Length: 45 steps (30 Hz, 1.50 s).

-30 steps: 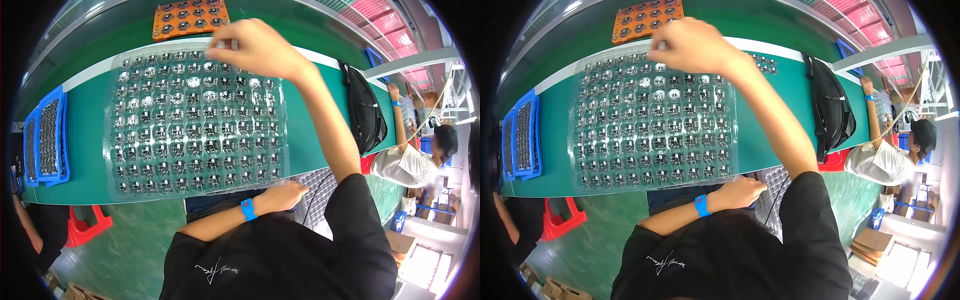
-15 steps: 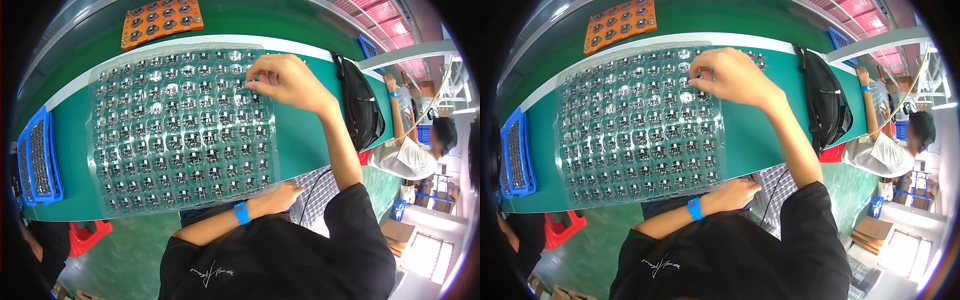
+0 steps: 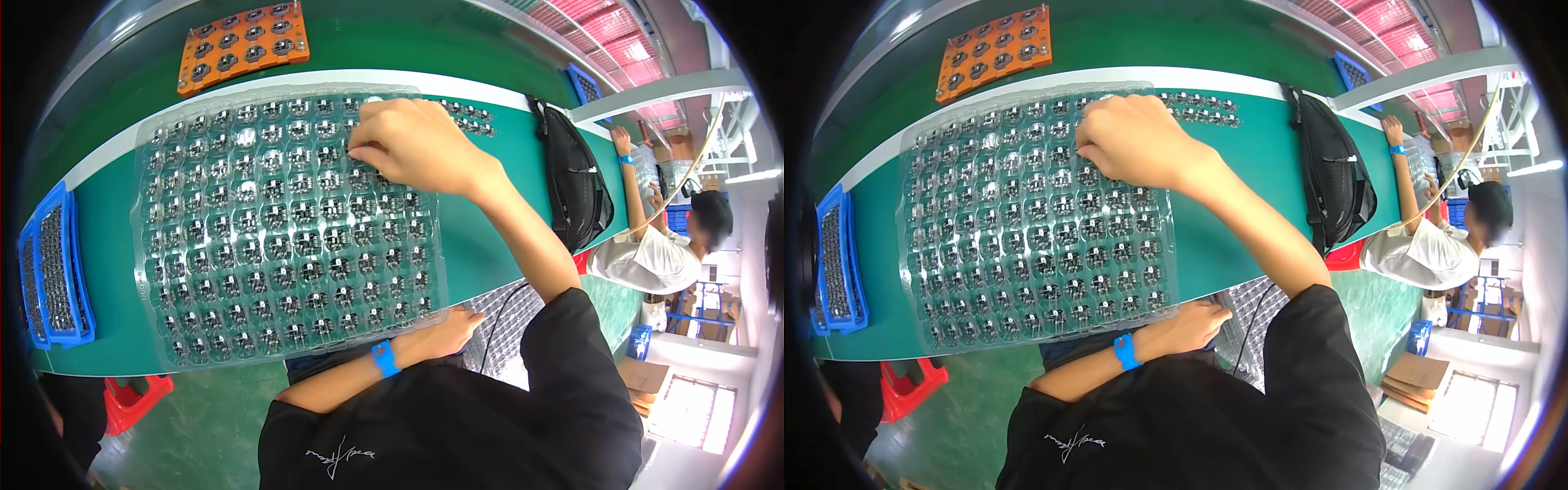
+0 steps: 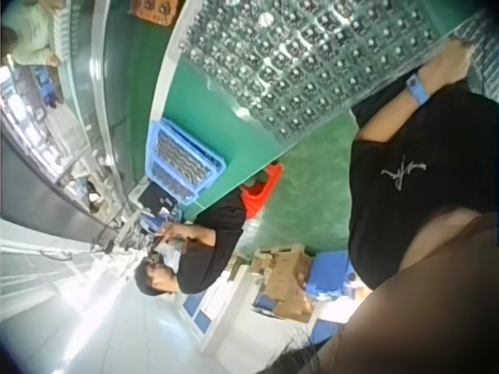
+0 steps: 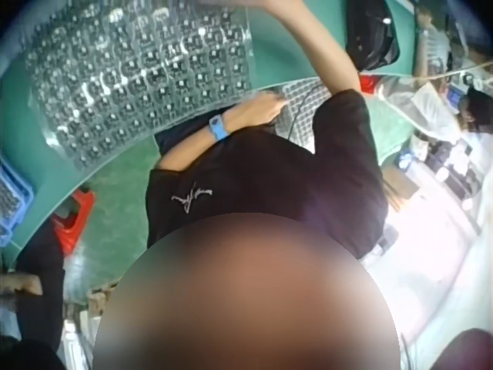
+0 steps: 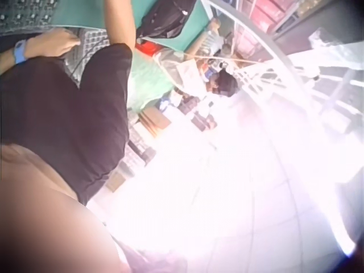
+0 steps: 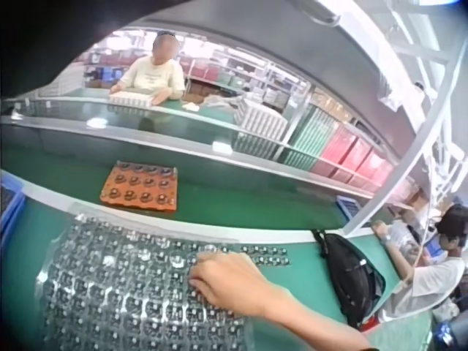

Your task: Assembling small electronic components into a tray on a production line.

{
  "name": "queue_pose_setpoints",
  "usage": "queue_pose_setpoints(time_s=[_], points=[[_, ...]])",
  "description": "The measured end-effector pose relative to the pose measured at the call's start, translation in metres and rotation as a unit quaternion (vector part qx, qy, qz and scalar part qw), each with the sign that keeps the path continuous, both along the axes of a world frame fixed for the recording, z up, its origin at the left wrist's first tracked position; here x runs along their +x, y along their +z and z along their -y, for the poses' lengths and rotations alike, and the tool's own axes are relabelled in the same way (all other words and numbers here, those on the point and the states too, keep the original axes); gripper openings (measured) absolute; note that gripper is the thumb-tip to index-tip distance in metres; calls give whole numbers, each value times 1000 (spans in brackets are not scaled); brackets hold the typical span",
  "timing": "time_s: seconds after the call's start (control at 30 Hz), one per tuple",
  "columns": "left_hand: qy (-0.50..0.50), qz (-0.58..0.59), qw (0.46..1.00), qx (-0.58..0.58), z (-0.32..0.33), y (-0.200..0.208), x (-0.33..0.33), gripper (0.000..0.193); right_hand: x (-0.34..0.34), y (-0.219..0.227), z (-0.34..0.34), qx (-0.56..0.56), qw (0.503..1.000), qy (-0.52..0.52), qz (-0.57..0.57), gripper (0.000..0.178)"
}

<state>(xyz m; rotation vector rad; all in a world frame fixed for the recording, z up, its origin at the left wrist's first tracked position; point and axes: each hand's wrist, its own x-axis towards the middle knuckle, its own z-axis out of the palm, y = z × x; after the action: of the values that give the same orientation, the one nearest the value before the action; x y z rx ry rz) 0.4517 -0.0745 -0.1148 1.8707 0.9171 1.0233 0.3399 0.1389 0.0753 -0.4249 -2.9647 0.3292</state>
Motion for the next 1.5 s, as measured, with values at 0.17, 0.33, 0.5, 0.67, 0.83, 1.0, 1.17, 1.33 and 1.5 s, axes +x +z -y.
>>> queue_pose_setpoints(time_s=[0.17, 0.33, 0.5, 0.67, 0.83, 1.0, 1.17, 1.33, 1.5], points=[[5, 14, 1000, 26, 2, 7, -12, 27, -4, -2, -13, -58, 998, 38, 11, 13], [1, -11, 1000, 16, -2, 17, -24, 23, -7, -6, -11, -103, 994, -6, 46, 13], [9, -35, 998, 43, 0, 32, -31, 26, -7, -3, 11, -13, 999, -37, 36, 13], [2, -42, 998, 44, 33, 72, -46, 26, 4, -4, 1, -77, 996, -22, -35, 20], [-121, 42, 980, -150, 30, 197, -100, 20, 83, -5, -85, -100, 935, -171, -294, 25], [56, -49, 992, -99, -109, 269, -146, 14, 140, -64, -157, -102, 852, -308, -411, 34], [152, -130, 973, -118, -329, 253, -182, 27, 134, -83, -169, -181, 823, -334, -423, 41], [170, -173, 949, -200, -473, 193, -160, 31, 132, -77, -160, -186, 809, -357, -428, 35], [90, -139, 961, -220, -571, 167, -87, 38, 131, -73, -159, -177, 807, -358, -434, 35]])
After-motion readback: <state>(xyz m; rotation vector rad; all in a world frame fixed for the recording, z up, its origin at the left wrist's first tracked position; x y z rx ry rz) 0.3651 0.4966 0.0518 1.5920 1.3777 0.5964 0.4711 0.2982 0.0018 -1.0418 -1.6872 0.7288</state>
